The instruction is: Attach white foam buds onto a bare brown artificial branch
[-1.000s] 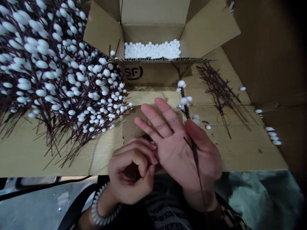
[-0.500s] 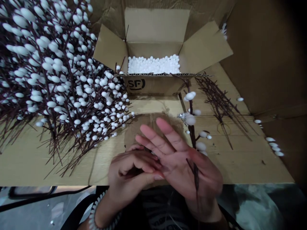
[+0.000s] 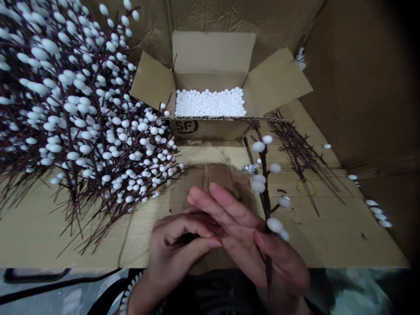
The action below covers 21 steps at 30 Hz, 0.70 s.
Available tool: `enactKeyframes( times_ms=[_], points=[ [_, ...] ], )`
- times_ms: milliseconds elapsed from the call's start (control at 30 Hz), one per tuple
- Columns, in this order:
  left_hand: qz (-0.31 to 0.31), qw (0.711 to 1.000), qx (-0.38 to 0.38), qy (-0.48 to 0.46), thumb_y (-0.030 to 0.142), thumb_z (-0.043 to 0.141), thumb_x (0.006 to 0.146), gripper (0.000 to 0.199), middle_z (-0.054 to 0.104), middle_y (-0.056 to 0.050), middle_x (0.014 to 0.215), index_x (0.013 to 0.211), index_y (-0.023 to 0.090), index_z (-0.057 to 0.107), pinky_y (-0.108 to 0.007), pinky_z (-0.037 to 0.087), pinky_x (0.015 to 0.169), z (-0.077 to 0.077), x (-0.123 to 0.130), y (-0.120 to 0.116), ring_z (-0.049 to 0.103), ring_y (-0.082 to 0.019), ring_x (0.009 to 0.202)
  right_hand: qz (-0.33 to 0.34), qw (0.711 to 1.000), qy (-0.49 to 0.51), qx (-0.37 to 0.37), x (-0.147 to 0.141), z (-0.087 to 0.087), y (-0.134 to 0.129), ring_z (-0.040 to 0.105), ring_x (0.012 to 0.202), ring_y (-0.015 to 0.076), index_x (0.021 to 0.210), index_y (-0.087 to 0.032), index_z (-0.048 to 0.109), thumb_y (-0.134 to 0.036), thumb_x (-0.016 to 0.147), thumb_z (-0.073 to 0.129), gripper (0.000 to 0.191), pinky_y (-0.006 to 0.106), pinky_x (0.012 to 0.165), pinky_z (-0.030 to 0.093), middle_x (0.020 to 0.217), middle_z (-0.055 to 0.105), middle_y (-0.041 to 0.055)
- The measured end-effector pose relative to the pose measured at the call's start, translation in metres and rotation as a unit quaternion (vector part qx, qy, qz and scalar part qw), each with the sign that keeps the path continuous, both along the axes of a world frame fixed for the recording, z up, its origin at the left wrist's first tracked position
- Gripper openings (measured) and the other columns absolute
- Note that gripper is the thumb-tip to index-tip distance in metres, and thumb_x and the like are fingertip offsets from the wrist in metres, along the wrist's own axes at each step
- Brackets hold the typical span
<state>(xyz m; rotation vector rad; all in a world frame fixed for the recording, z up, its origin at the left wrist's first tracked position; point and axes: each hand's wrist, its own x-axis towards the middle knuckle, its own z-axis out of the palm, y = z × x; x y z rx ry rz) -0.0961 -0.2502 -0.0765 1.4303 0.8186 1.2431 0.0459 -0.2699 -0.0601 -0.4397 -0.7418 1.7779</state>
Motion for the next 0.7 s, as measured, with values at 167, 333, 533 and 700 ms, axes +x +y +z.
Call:
enactKeyframes(
  times_ms=[167,333,533,700],
  points=[
    [0.002,1.000,-0.001,0.000,0.018,0.075,0.084,0.006,0.079,-0.001,0.077,0.079,0.021,0.073,-0.023,0.061,0.072,0.000,-0.001,-0.001,0.075,-0.016,0.072,-0.008,0.999,-0.034,-0.003,0.000,0.002,-0.002,0.049,0.139,0.0259,0.133,-0.038,0.061,-0.047,0.095,0.042,0.043,0.051,0.117,0.032,0.146,0.058,0.0008],
    [0.022,0.999,-0.013,0.044,0.011,0.072,0.084,0.012,0.079,0.002,0.078,0.083,0.023,0.073,-0.019,0.060,0.068,0.001,-0.001,-0.003,0.074,-0.013,0.070,-0.018,0.997,-0.070,-0.017,0.001,0.009,-0.002,0.051,0.138,0.0243,0.129,-0.040,0.064,-0.045,0.094,0.046,0.039,0.046,0.119,0.031,0.141,0.062,-0.0016],
    [0.032,0.998,-0.022,0.046,0.016,0.069,0.087,0.008,0.078,-0.002,0.079,0.086,0.022,0.074,-0.025,0.062,0.068,0.007,0.000,-0.003,0.074,-0.017,0.070,-0.032,0.985,-0.167,-0.013,0.009,0.012,-0.002,0.051,0.137,0.0243,0.128,-0.038,0.065,-0.041,0.096,0.049,0.036,0.044,0.120,0.031,0.141,0.063,-0.0027],
    [0.021,0.999,-0.046,0.005,0.027,0.064,0.093,0.013,0.077,-0.004,0.073,0.085,0.021,0.072,-0.026,0.061,0.069,0.011,0.004,-0.006,0.072,-0.016,0.069,-0.117,0.966,-0.231,-0.019,0.008,0.005,-0.005,0.065,0.107,0.0201,0.114,-0.036,0.073,-0.035,0.099,0.047,0.030,0.030,0.088,0.054,0.112,0.073,0.0019]
  ],
)
